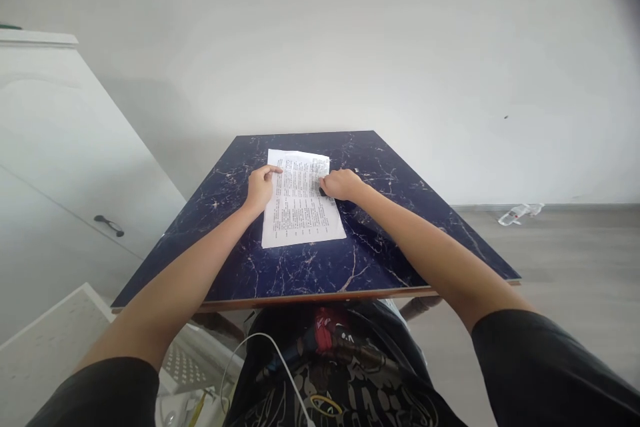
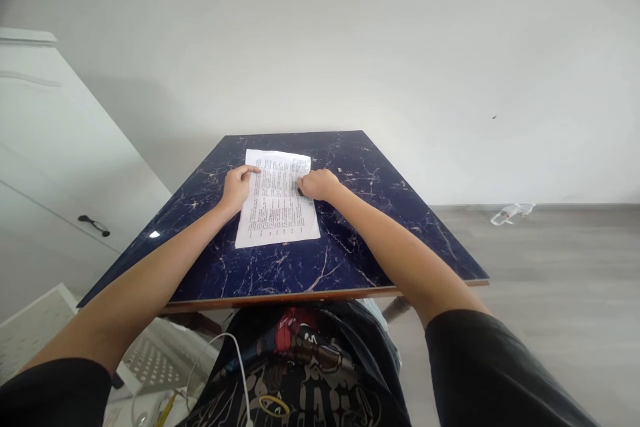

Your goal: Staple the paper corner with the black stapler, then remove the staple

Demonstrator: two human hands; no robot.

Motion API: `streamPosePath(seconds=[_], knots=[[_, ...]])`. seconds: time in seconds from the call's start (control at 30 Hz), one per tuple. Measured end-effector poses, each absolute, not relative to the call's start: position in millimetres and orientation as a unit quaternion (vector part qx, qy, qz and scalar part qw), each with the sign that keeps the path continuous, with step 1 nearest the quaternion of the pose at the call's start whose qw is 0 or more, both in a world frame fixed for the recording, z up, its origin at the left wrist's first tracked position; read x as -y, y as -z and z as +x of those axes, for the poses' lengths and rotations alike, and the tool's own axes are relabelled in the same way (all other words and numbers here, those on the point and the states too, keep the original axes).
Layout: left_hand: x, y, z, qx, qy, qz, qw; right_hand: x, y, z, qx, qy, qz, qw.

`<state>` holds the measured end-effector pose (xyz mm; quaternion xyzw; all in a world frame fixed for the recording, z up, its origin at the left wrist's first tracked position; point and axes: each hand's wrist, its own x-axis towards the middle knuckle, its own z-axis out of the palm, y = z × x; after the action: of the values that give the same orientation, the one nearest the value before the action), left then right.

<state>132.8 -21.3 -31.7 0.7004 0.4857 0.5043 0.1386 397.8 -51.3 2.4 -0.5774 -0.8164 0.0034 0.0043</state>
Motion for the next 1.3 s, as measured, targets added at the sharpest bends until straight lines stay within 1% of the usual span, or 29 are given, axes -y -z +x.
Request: streamPosePath(seconds=[0.13,0.27,0.4,0.5,0.57,0.67,0.77,0.9,0.97,1.07,1.17,1.3], knots=[[17.2,33.8,130.3,-0.474,-0.502,0.710,0.136,53.6,0.4,413.2,0.774,-0.011,-0.628,0.074],[13.9,36.6,128.8,-0.477,-0.502,0.709,0.137,55.1,0.9,425.9,0.726,-0.019,-0.676,0.125],[12.2,37.9,128.1,-0.493,-0.480,0.714,0.129,61.8,-7.1,435.1,0.686,-0.007,-0.711,0.156],[12.0,38.8,127.9,-0.527,-0.427,0.723,0.134,68.6,-18.1,435.6,0.678,0.008,-0.716,0.165],[12.8,38.9,127.8,-0.547,-0.373,0.738,0.131,73.3,-24.4,427.2,0.693,0.008,-0.702,0.163],[13.9,37.8,128.0,-0.548,-0.296,0.774,0.114,83.5,-26.4,399.8,0.736,-0.025,-0.661,0.144],[12.1,37.1,128.3,-0.539,-0.259,0.798,0.075,97.6,-19.9,365.8,0.778,-0.047,-0.613,0.129],[6.5,40.0,128.4,-0.540,-0.256,0.801,0.035,111.8,-12.5,340.7,0.823,-0.023,-0.549,0.144],[4.6,42.4,128.3,-0.545,-0.257,0.797,0.031,114.4,-12.6,340.9,0.854,-0.062,-0.496,0.144],[4.9,44.6,128.8,-0.551,-0.259,0.793,0.033,113.3,-15.0,349.7,0.895,-0.152,-0.407,0.098],[7.7,44.4,129.4,-0.555,-0.261,0.789,0.039,109.1,-15.3,360.3,0.904,-0.159,-0.391,0.063],[9.9,44.9,128.6,-0.561,-0.261,0.784,0.053,111.9,-15.3,381.2,0.904,-0.161,-0.392,0.057]])
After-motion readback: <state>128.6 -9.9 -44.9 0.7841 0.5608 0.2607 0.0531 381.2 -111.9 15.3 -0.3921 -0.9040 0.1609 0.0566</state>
